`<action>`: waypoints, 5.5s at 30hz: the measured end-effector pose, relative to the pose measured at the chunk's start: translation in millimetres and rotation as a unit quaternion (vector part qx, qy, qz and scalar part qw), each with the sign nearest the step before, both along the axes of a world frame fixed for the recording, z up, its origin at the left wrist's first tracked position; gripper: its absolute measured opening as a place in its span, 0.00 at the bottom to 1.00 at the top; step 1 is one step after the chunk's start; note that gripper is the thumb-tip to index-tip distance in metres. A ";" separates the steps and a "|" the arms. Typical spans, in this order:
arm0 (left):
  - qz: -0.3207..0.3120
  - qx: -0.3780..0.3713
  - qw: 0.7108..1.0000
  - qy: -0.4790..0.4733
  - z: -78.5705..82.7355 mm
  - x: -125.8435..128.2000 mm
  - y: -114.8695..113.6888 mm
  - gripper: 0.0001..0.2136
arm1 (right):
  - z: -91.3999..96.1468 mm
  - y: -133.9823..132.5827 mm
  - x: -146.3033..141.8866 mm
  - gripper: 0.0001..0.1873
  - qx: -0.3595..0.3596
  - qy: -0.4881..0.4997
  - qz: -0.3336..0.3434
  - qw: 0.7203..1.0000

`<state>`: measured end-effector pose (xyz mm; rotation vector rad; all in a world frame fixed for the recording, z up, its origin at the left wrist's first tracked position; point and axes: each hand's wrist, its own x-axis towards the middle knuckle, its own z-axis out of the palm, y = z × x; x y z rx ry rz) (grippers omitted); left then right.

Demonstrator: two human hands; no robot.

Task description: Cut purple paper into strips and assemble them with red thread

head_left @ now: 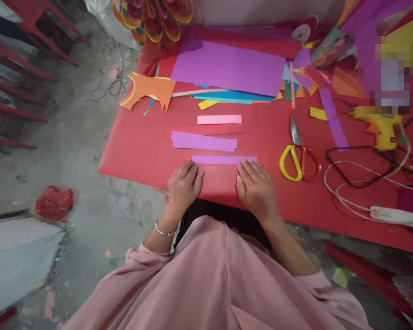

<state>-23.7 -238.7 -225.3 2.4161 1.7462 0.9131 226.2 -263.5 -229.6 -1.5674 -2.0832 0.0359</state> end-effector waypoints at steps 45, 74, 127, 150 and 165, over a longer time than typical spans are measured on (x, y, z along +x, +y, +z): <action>0.027 -0.002 0.999 0.035 1.0 -0.8 2.1 0.15 | -1.1 0.9 -1.0 0.20 0.008 -0.017 -0.024 1.000; 0.037 -0.032 0.999 0.014 -0.3 -1.1 1.3 0.14 | 0.5 0.9 -1.4 0.20 -0.018 0.000 -0.026 0.999; 0.034 -0.018 0.999 0.019 -0.9 1.0 1.7 0.13 | -2.1 1.7 2.7 0.21 0.002 -0.001 -0.015 1.000; 0.036 -0.003 0.999 -0.026 -8.5 -2.3 2.9 0.14 | 0.0 2.5 2.0 0.19 0.024 -0.035 -0.014 0.999; 0.029 -0.013 0.999 0.003 -6.0 -0.3 2.2 0.14 | -0.6 2.1 2.4 0.20 0.006 -0.027 -0.013 1.000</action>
